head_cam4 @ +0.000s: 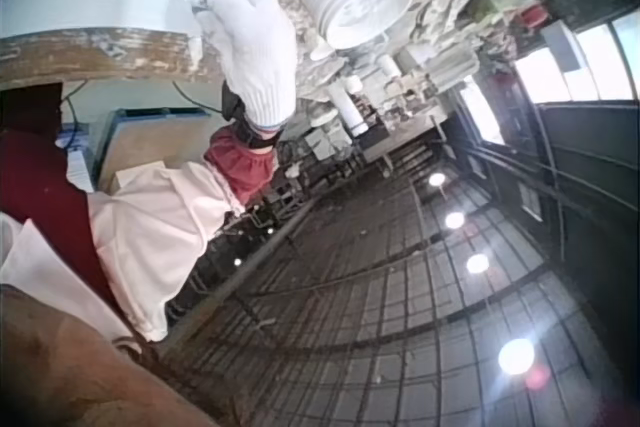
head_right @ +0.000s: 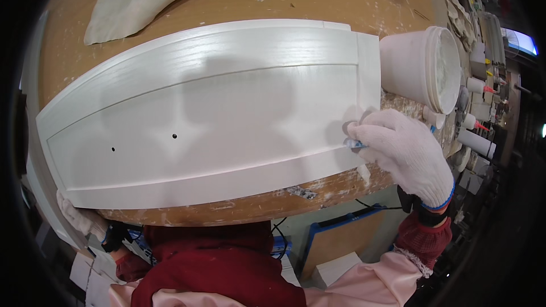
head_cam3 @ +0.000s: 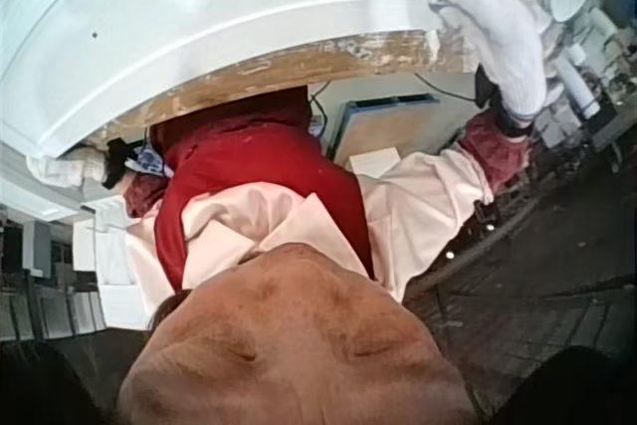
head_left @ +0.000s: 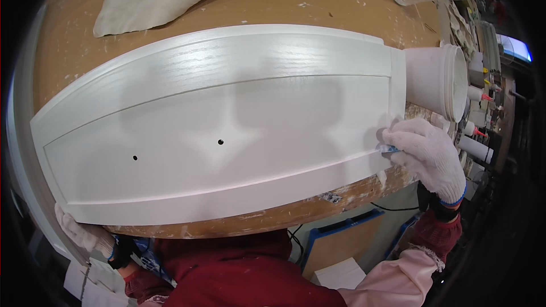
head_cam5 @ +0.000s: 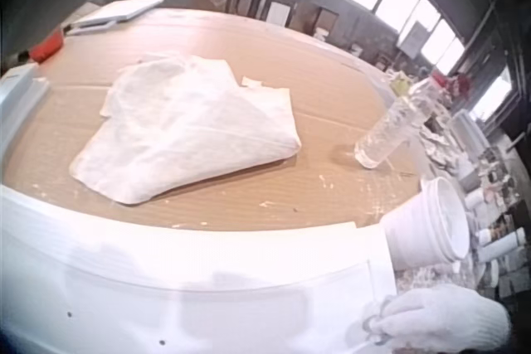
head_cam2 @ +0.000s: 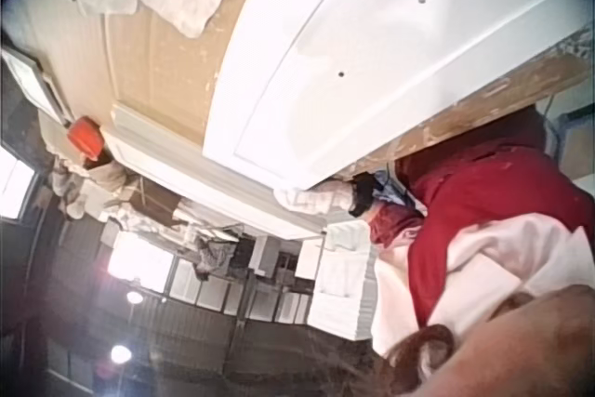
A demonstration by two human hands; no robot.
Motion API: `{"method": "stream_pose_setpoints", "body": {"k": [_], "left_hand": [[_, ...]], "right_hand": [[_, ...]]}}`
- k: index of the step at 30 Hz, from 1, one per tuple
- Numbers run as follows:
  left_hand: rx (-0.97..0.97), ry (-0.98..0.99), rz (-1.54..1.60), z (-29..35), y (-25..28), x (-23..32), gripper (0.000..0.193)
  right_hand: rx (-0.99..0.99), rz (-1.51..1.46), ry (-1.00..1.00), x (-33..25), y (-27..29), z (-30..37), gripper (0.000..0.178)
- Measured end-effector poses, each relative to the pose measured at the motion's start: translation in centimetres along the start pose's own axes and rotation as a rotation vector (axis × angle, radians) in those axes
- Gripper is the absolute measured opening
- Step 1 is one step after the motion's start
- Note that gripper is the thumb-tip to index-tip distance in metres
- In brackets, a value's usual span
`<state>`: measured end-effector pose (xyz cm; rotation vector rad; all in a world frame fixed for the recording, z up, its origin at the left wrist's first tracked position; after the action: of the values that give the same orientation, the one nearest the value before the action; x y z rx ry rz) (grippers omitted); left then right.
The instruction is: Use a sanding block to finish the edges and surfaces of white cabinet panels.
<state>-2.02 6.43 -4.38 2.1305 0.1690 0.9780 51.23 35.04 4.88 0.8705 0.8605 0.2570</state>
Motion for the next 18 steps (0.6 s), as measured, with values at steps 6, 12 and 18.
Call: {"method": "stream_pose_setpoints", "body": {"k": [6,12,18], "left_hand": [[-0.147,-0.176,-0.097,-0.4,1.4,0.7,0.046],[0.112,0.028,0.166,1.1,-0.8,0.3,0.040],[0.101,-0.024,0.136,0.7,1.2,0.9,0.043]], "right_hand": [[0.010,0.105,-0.096,-0.8,0.5,-1.1,0.043],[0.168,-0.006,-0.068,-1.3,1.0,-0.4,0.039],[0.186,-0.185,-0.123,-5.0,-0.8,-5.5,0.036]]}}
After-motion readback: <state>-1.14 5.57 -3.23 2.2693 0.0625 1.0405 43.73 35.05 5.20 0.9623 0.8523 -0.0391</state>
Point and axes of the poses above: each hand's wrist, its own z-axis away from the middle knuckle, its own y-axis out of the back of the hand, x = y × z, the point moved 7 cm from there along -z, towards the middle knuckle, and after that the axes turned 1 degree about -x, right-handed, at the moved point
